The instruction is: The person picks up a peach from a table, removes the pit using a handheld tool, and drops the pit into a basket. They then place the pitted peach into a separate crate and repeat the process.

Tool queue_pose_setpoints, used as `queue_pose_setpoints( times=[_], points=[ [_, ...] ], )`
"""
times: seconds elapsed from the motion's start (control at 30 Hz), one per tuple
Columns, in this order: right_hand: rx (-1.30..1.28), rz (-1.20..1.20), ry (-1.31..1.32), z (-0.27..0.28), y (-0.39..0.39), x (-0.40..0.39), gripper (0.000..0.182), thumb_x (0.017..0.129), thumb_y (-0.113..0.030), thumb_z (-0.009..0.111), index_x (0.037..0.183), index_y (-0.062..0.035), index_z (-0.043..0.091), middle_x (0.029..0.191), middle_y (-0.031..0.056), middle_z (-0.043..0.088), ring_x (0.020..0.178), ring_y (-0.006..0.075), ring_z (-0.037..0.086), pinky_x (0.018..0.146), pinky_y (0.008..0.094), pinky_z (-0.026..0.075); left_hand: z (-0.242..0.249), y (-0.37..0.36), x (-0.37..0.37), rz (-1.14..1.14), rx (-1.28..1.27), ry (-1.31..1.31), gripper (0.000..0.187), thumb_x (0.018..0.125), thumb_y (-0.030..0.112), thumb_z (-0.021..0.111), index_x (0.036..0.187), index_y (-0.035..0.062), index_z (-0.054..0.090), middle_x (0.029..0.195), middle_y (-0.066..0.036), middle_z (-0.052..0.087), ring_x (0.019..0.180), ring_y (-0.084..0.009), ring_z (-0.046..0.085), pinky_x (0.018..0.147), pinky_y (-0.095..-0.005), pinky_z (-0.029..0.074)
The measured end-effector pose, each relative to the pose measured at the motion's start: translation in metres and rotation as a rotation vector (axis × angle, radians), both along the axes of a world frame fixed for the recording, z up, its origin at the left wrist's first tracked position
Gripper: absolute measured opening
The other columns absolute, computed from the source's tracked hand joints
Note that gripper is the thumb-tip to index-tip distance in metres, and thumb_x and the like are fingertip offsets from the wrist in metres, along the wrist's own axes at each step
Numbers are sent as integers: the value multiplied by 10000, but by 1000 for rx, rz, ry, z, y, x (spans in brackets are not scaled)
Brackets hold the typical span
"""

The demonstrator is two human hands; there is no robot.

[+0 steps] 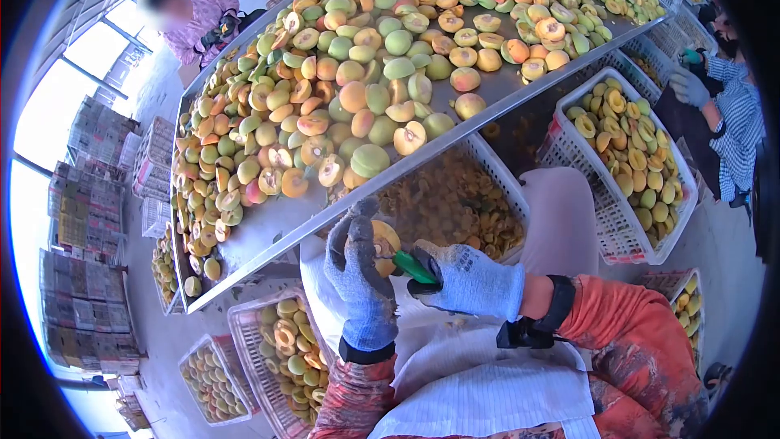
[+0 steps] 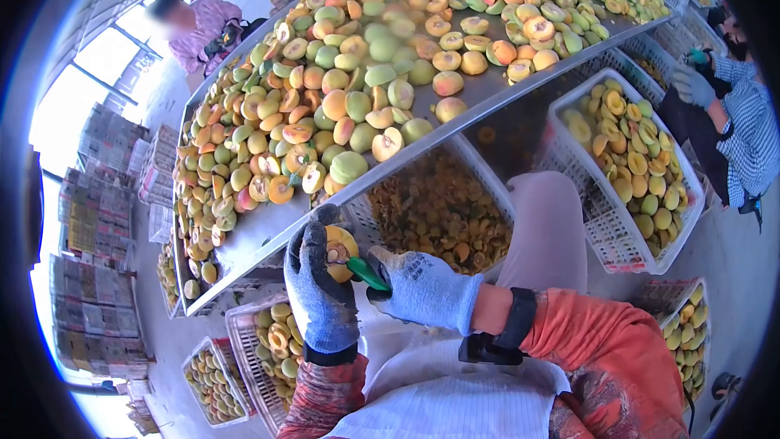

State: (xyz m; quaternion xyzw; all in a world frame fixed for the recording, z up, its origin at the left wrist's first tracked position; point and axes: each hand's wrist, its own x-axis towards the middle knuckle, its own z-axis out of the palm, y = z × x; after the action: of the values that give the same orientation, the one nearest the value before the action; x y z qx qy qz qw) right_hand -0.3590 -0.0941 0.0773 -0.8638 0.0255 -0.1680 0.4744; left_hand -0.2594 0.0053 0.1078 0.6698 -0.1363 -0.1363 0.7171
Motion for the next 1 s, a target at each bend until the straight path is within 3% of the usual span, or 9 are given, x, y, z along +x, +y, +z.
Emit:
queue_pose_setpoints(
  times=[0.07,0.2,0.33,0.4,0.47,0.5,0.7,0.87,1.0],
  points=[
    [84,62,-74,8,-11,2,382,783,-233,654,1062,-24,498,593,123,558,496,255,583,449,362,450,-2,-6,-2,43,-36,-131,367,913,244,484,1142,-38,541,1036,-120,601,919,-170,583,788,-295,482],
    [1131,377,548,43,-28,5,289,822,-207,629,1047,-66,516,604,2,468,466,98,458,379,242,403,-6,-15,6,34,88,-481,402,928,263,469,1185,-42,521,1100,-130,589,964,-170,565,855,-295,448],
    [577,175,552,17,-32,8,328,810,-228,635,1054,-40,522,604,51,535,470,164,527,415,309,439,-25,-18,6,-17,-110,-39,327,920,156,501,1192,-26,501,1199,-141,540,1115,-211,510,947,-326,397],
    [-307,-229,319,7,-11,1,387,784,-283,637,1042,-32,496,645,136,601,587,271,626,498,393,464,-36,-21,11,7,-85,-66,323,920,177,510,1174,-22,526,1154,-117,570,1024,-191,556,866,-302,443],
    [-333,-221,340,1,0,-1,403,768,-254,616,1074,-28,481,685,174,613,622,338,619,544,443,461,-34,-26,13,72,-105,60,312,919,205,517,1129,-21,562,1079,-97,608,876,-160,584,734,-276,473],
    [-331,-194,321,7,1,-2,390,768,-232,608,1070,-20,481,678,171,612,619,333,620,535,437,459,-25,-29,11,106,-52,-5,316,932,278,490,1037,4,610,754,-4,558,637,-73,514,574,-165,416],
    [-437,-34,336,18,-8,-1,355,769,-207,599,1043,-7,494,698,171,617,634,324,623,527,421,456,-5,-12,15,-95,90,75,301,917,224,496,1037,-24,618,936,-80,631,785,-110,560,679,-239,454],
    [302,224,360,24,-25,8,346,751,-242,682,938,-16,499,611,105,528,486,178,528,488,354,448,0,-3,23,-155,103,-217,313,895,216,522,1056,-36,614,965,-102,639,836,-134,570,762,-270,452],
    [918,329,654,34,-44,7,321,761,-213,681,922,-15,486,599,52,492,455,93,457,393,267,397,1,-13,38,-274,33,-92,286,871,201,569,1025,-34,626,823,-48,638,590,-71,523,547,-203,441]
  ],
)
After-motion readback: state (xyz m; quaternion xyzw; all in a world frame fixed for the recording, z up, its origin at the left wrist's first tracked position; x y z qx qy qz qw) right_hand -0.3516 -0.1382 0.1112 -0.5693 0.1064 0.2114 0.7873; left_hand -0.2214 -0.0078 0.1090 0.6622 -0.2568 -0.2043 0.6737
